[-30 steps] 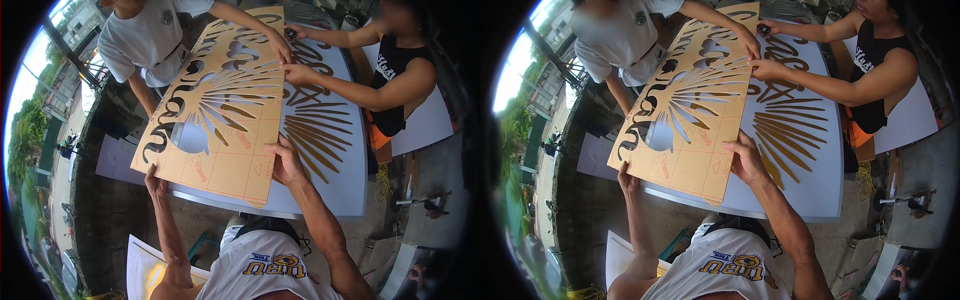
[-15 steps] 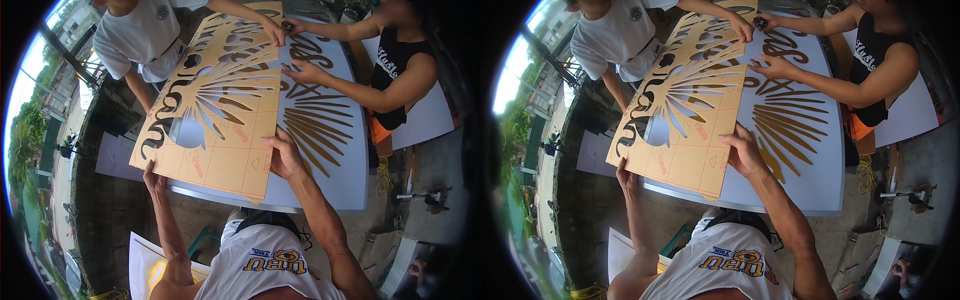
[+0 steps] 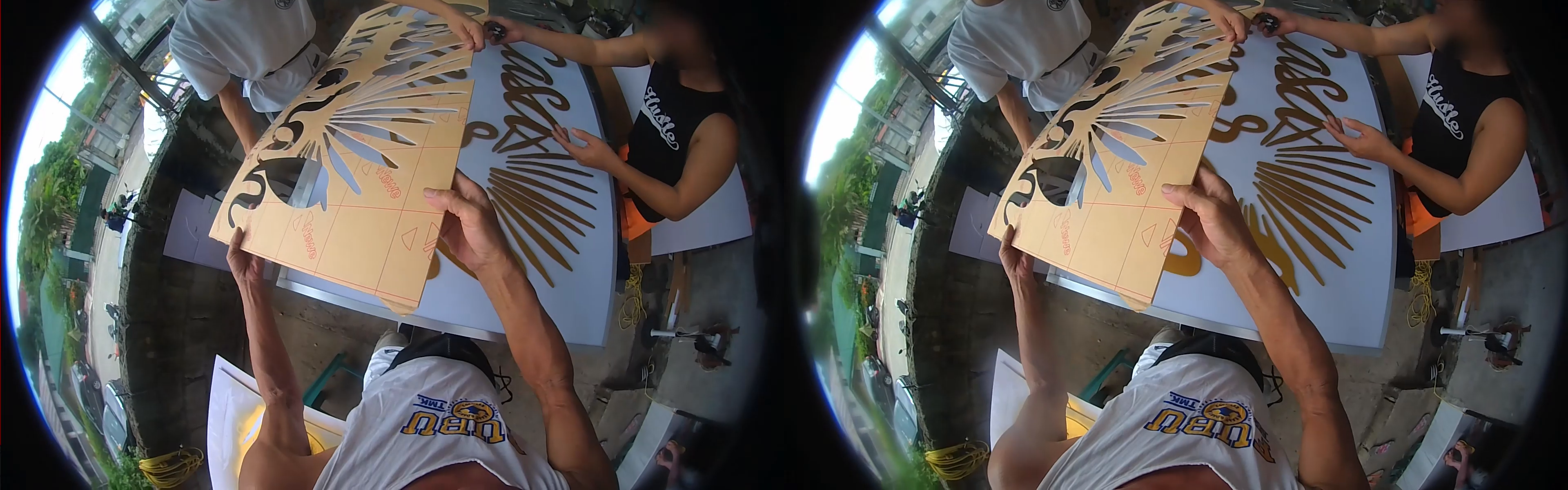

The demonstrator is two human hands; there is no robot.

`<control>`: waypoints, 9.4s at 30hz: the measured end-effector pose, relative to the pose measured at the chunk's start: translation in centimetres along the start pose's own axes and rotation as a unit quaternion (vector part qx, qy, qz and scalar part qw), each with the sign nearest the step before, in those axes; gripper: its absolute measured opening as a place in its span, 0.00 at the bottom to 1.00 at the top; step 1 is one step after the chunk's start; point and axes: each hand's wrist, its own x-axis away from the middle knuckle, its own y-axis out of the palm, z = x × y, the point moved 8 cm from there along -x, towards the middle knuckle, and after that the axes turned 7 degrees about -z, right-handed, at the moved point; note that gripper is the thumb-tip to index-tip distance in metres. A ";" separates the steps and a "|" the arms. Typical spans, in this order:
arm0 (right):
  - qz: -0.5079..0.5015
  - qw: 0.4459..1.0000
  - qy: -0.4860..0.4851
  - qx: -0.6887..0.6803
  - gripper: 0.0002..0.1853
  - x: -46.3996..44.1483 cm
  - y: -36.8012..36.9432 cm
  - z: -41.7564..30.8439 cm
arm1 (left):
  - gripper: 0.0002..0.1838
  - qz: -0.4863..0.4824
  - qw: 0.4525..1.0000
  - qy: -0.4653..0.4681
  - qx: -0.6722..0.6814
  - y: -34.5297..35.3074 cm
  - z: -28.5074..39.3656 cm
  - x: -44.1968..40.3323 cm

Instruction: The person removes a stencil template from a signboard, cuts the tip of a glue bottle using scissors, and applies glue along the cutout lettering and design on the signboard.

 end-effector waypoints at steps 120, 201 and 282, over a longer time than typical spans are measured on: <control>0.261 0.889 0.087 0.366 0.11 -28.1 -24.6 -5.4 | 0.23 0.179 0.983 0.021 -0.044 -7.6 0.3 4.0; 0.349 0.705 0.174 0.593 0.07 -56.9 -0.7 25.4 | 0.17 0.393 0.890 -0.098 0.208 -47.3 18.2 3.7; 0.208 0.812 0.417 0.351 0.13 -50.3 -1.2 80.2 | 0.14 0.482 0.861 0.012 0.159 -82.8 40.9 -2.4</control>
